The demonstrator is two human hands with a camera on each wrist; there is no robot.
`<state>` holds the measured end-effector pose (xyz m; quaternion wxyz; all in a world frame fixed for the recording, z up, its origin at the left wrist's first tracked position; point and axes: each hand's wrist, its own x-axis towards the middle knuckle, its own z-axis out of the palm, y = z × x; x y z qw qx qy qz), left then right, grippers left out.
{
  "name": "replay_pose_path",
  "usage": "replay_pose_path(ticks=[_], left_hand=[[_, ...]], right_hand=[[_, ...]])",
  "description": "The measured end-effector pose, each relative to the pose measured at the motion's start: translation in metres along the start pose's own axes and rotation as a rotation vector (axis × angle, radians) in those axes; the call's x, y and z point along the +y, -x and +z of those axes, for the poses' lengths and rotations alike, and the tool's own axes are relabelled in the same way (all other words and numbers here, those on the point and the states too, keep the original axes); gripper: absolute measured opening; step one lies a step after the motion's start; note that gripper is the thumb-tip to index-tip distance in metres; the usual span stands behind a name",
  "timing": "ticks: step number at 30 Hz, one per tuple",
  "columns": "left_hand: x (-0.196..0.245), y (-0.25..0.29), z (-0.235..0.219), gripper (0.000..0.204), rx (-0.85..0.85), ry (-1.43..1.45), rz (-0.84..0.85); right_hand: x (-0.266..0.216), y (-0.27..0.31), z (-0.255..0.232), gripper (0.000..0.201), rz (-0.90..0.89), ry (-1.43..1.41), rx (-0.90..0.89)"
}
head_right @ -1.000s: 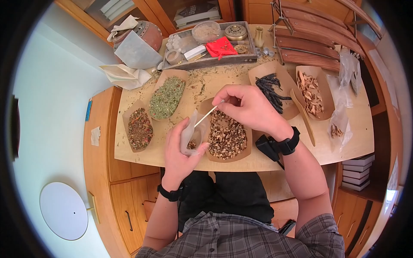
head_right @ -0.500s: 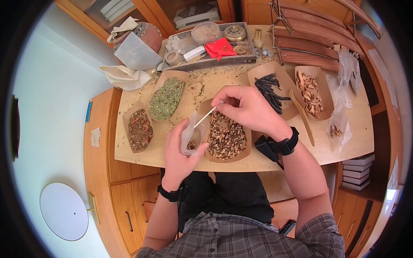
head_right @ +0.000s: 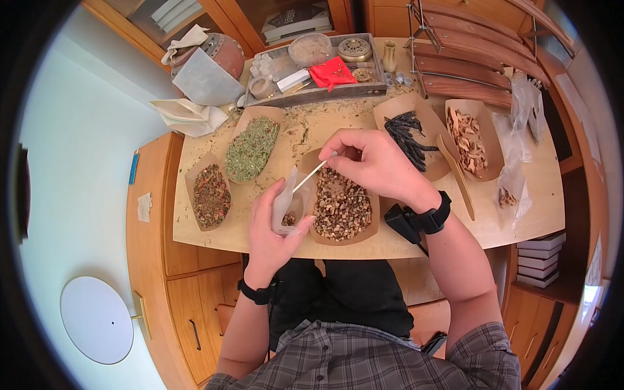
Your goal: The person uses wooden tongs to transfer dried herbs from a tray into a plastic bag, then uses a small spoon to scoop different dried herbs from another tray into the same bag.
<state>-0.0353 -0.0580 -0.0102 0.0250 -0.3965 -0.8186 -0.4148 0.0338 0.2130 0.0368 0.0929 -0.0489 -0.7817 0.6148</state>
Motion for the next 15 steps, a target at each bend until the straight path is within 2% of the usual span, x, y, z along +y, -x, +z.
replay_pose_path(ticks=[15], left_hand=[[0.0010,0.0003,0.0002,0.084,0.000,0.010,-0.015]], right_hand=[[-0.0007,0.0002,-0.0003,0.013,-0.001,0.003,-0.006]])
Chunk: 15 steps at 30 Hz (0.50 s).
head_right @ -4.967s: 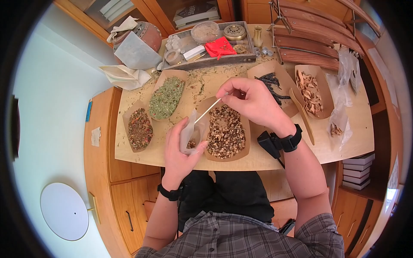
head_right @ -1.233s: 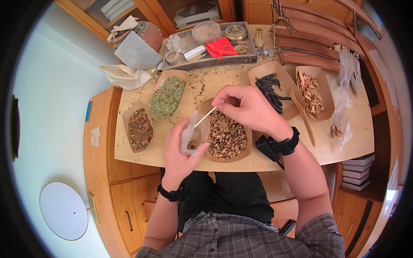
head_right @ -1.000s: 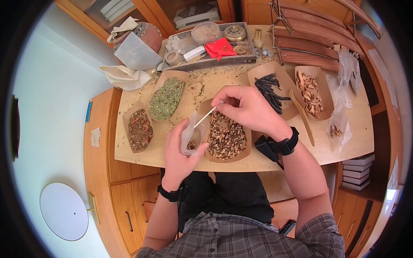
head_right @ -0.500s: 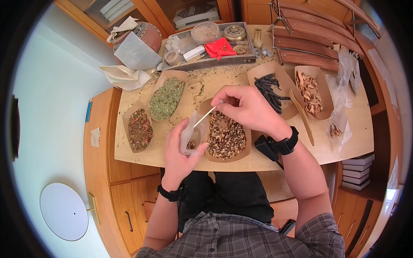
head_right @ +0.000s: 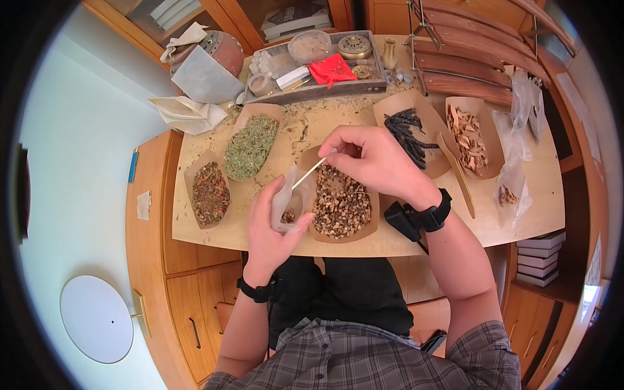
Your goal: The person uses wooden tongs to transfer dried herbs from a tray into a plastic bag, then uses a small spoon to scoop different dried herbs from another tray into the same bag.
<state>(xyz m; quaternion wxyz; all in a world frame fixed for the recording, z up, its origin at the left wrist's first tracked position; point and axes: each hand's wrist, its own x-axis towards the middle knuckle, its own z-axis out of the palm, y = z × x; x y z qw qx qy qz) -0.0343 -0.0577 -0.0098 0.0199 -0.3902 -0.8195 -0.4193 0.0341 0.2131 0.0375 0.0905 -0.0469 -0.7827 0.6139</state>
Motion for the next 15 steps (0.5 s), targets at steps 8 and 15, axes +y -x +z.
replay_pose_path(ticks=[8,15], left_hand=[[0.0006,-0.0003,-0.0011,0.084,-0.002,-0.008,0.003],[0.0021,-0.0014,-0.0018,0.084,0.004,-0.009,0.021]], right_hand=[[-0.0013,-0.0002,0.0001,0.013,0.002,0.017,0.004],[0.0000,-0.0003,0.0002,0.013,0.008,-0.004,0.005]])
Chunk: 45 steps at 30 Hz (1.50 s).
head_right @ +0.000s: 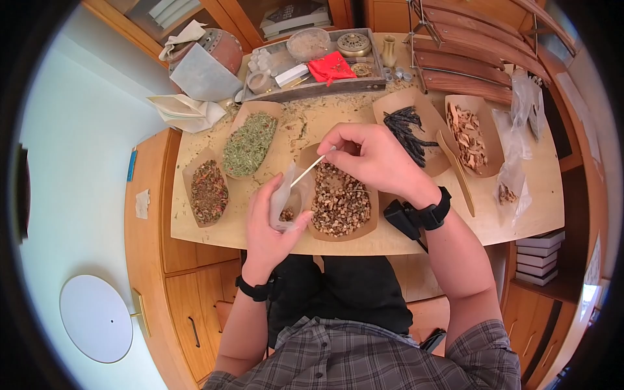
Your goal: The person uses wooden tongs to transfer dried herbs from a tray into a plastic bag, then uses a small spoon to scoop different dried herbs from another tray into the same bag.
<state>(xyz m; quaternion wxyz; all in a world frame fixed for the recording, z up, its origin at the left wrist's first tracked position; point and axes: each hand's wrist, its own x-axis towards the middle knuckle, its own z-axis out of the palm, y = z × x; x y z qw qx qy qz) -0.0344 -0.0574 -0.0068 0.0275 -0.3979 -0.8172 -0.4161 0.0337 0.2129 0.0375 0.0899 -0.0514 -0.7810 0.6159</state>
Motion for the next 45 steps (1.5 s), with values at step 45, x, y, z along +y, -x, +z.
replay_pose_path(ticks=[45], left_hand=[[0.002,0.000,0.000,0.085,0.031,0.016,-0.041]], right_hand=[[0.006,-0.001,0.000,0.012,0.002,0.033,0.001]])
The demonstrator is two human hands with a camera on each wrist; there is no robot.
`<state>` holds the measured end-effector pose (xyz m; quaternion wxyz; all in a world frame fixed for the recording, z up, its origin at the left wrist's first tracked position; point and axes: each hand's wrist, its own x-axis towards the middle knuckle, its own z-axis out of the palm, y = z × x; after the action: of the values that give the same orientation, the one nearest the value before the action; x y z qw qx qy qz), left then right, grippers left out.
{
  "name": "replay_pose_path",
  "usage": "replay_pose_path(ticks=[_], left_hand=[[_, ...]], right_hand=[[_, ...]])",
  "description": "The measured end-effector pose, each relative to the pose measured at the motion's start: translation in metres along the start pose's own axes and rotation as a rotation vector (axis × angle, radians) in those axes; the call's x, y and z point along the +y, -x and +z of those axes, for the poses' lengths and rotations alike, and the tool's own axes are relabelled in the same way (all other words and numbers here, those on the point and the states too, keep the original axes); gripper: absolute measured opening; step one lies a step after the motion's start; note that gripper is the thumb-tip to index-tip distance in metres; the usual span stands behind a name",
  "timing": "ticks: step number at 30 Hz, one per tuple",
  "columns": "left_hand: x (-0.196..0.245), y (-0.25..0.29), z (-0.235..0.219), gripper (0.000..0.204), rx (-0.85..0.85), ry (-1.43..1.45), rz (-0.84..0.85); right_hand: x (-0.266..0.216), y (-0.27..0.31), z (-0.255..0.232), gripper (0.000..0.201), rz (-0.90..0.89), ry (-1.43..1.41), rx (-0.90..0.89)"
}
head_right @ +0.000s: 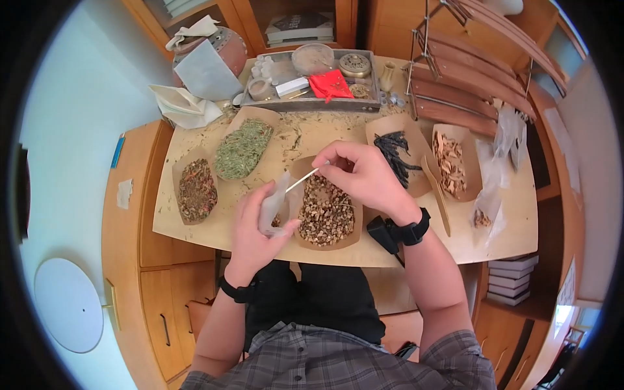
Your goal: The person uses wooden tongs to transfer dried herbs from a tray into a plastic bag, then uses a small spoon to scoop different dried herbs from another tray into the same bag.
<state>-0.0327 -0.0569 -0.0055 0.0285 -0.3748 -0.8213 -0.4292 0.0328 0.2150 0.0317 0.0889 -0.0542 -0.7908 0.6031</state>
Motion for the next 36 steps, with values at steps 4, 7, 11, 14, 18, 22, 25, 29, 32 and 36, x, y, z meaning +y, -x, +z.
replay_pose_path(ticks=[4,7,11,14,18,22,25,29,32,36], left_hand=[[-0.0021,0.0006,0.0002,0.084,0.016,-0.005,0.028],[-0.0008,-0.0005,-0.0004,0.084,0.016,-0.004,0.036],[-0.0014,-0.0007,-0.0016,0.083,0.003,-0.009,0.027],[-0.0016,-0.0001,-0.0007,0.083,0.010,-0.012,0.035],[-0.0024,0.0006,-0.0001,0.083,0.022,-0.014,0.039],[-0.0043,0.0021,0.0014,0.083,0.015,-0.026,0.017],[-0.0024,0.0011,0.0000,0.083,0.009,-0.040,0.019],[-0.0016,0.0003,-0.0010,0.084,0.007,-0.035,0.026],[-0.0014,0.0002,-0.0015,0.084,0.003,-0.033,0.022],[-0.0026,0.0000,-0.0014,0.083,0.001,-0.032,0.023]], right_hand=[[-0.0018,0.0006,-0.0009,0.013,0.010,-0.035,0.000],[-0.0026,0.0007,-0.0024,0.012,0.057,-0.010,-0.035],[-0.0011,0.0005,0.0007,0.013,-0.015,-0.021,0.013],[-0.0012,0.0009,0.0010,0.012,-0.018,-0.024,0.018],[0.0014,0.0009,0.0010,0.012,-0.026,-0.028,0.020],[0.0012,0.0005,0.0012,0.012,-0.015,-0.076,0.016],[0.0002,0.0009,-0.0025,0.013,0.006,-0.062,-0.010],[-0.0042,0.0009,-0.0019,0.014,0.033,-0.063,-0.023],[-0.0012,0.0009,-0.0008,0.013,0.017,-0.081,-0.016],[-0.0026,0.0015,0.0005,0.013,-0.008,-0.090,-0.004]])
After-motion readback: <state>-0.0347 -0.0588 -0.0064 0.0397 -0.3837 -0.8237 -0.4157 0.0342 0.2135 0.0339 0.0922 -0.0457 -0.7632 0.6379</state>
